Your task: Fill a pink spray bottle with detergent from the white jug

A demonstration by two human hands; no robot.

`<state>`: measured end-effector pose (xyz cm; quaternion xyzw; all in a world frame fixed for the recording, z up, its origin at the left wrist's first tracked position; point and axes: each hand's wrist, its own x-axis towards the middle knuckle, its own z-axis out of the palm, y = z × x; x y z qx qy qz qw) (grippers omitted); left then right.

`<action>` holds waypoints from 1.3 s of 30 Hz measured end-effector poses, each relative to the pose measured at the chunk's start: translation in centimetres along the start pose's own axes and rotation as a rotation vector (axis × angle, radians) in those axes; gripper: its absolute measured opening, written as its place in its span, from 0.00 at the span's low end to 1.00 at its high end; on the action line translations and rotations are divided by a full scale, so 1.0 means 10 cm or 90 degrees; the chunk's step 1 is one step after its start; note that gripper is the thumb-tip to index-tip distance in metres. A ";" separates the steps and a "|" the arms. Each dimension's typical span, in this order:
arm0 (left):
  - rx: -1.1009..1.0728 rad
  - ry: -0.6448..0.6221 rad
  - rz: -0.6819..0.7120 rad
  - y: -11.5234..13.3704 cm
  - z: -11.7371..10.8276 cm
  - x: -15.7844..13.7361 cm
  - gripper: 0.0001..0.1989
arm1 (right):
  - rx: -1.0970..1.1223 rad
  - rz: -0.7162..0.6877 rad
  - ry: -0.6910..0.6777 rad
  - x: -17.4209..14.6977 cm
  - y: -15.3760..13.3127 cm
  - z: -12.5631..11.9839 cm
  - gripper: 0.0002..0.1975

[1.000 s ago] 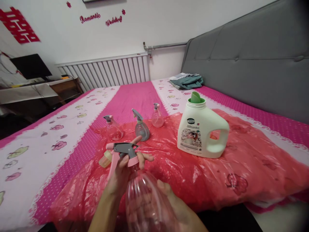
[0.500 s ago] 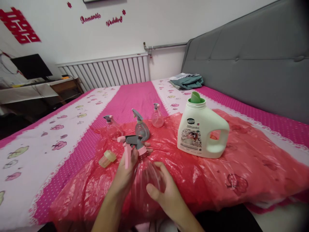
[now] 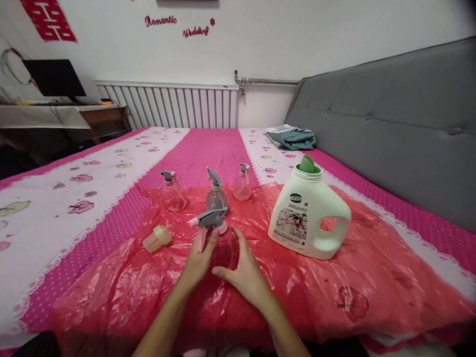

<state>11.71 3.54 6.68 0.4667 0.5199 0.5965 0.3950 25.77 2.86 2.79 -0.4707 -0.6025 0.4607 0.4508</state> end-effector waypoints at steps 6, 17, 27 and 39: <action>-0.018 -0.078 0.023 -0.02 0.05 0.01 0.17 | -0.065 -0.176 0.052 0.19 -0.50 -0.29 0.35; 0.031 -0.142 0.063 -0.23 -0.02 0.00 0.22 | -0.299 -0.231 0.042 0.36 -0.80 -0.24 0.14; 0.050 -0.174 0.134 -0.23 0.04 -0.08 0.26 | -0.266 -0.155 0.214 0.23 -0.72 -0.13 0.07; 0.106 -0.183 0.168 -0.34 0.04 -0.08 0.35 | -0.161 -0.116 0.330 0.17 -0.60 -0.11 0.14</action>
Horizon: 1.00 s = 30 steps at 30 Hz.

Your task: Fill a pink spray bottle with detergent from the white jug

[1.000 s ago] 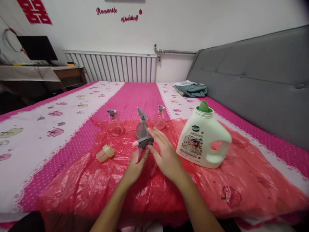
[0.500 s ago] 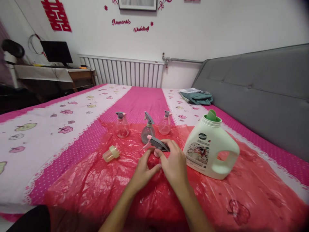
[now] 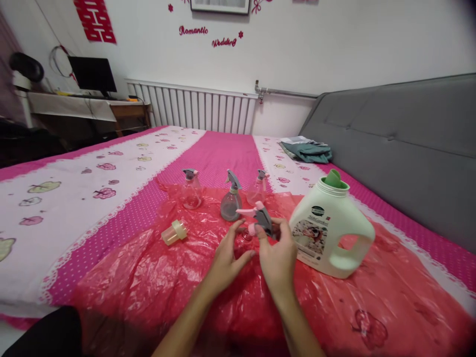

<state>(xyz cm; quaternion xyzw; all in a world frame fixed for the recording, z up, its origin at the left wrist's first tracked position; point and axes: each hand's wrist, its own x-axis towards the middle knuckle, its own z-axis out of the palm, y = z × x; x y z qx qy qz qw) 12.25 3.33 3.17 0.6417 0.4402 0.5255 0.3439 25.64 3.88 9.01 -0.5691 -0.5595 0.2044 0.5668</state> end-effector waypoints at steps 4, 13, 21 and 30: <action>0.018 -0.011 0.004 0.03 0.00 0.00 0.34 | -0.007 -0.021 -0.058 0.06 -0.05 -0.07 0.12; 0.082 -0.029 0.041 -0.08 0.04 -0.01 0.34 | -0.123 -0.009 -0.185 0.22 -0.08 -0.12 0.08; 0.132 -0.039 0.073 -0.04 0.05 -0.05 0.28 | -0.243 -0.007 -0.171 0.17 -0.11 -0.11 0.09; 0.160 -0.049 0.085 0.01 0.05 -0.03 0.26 | -0.317 -0.034 -0.137 0.05 -0.21 -0.06 0.11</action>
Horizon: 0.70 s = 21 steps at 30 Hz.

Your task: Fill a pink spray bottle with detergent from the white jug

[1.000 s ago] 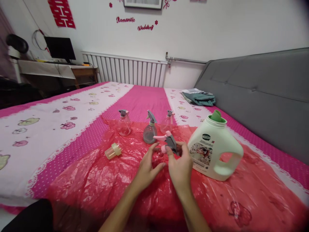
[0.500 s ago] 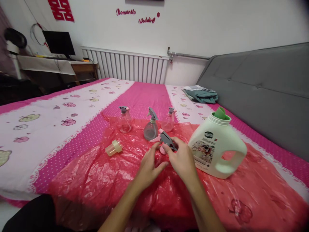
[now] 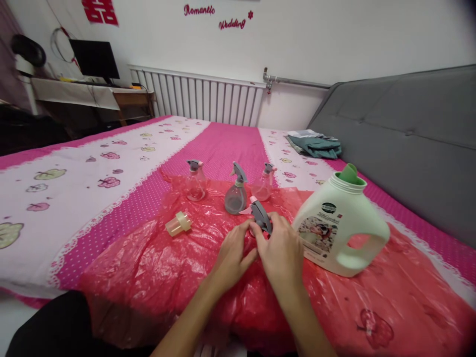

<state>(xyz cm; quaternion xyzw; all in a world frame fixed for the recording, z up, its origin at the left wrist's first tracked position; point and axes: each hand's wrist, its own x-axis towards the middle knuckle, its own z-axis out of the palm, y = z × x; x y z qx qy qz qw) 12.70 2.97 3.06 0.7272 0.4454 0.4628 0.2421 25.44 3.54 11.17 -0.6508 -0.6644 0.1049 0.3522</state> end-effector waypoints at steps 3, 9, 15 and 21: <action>0.006 -0.002 -0.004 0.00 0.00 -0.01 0.28 | 0.028 -0.016 -0.015 0.01 0.06 -0.02 0.09; 0.008 -0.006 -0.016 -0.04 0.01 -0.02 0.29 | 0.104 -0.035 -0.081 0.04 0.12 -0.08 0.07; 0.003 -0.003 -0.007 -0.02 0.03 -0.01 0.32 | 0.073 0.005 -0.048 0.05 0.11 -0.07 0.08; -0.011 0.019 -0.001 0.00 0.04 -0.01 0.24 | 0.050 0.047 0.005 0.03 0.08 0.05 0.19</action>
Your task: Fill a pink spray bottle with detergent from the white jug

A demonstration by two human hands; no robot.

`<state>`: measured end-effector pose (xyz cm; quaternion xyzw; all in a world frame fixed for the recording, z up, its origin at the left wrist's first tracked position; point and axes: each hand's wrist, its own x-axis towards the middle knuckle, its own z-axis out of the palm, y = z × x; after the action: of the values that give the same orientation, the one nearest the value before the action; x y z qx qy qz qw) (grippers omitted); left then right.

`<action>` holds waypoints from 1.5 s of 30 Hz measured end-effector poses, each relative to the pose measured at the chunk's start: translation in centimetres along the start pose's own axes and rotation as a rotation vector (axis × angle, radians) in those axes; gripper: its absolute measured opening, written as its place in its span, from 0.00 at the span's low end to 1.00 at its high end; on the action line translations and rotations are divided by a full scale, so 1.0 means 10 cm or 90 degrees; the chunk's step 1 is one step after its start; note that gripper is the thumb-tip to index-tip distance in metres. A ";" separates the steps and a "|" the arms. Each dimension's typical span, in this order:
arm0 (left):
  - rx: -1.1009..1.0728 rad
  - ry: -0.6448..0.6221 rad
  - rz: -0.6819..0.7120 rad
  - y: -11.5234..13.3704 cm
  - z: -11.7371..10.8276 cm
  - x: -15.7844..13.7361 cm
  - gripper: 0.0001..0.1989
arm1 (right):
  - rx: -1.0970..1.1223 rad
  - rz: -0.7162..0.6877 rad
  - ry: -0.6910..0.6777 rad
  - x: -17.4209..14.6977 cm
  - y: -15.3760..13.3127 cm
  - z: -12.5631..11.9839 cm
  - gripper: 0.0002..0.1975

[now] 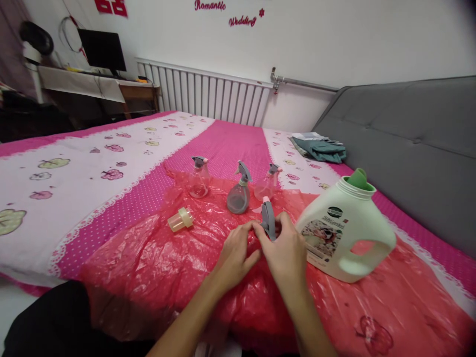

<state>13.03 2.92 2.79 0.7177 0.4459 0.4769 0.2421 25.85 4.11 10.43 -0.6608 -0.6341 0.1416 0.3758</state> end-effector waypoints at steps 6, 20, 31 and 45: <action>-0.019 0.018 -0.011 0.00 -0.01 -0.01 0.20 | 0.078 -0.026 -0.049 0.03 0.10 -0.05 0.29; -0.020 0.018 -0.010 0.04 -0.05 -0.02 0.22 | 0.079 -0.283 -0.229 0.19 0.32 -0.25 0.36; -0.016 0.025 -0.007 0.04 -0.03 0.01 0.21 | -0.201 -0.705 -0.120 0.57 0.26 -0.38 0.11; -0.011 0.052 0.005 -0.06 0.05 -0.01 0.20 | -0.407 -0.358 -0.251 0.37 -0.27 -0.30 0.14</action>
<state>13.22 3.12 2.06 0.6973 0.4483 0.5107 0.2277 26.44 6.45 15.37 -0.5065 -0.8596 -0.0454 0.0499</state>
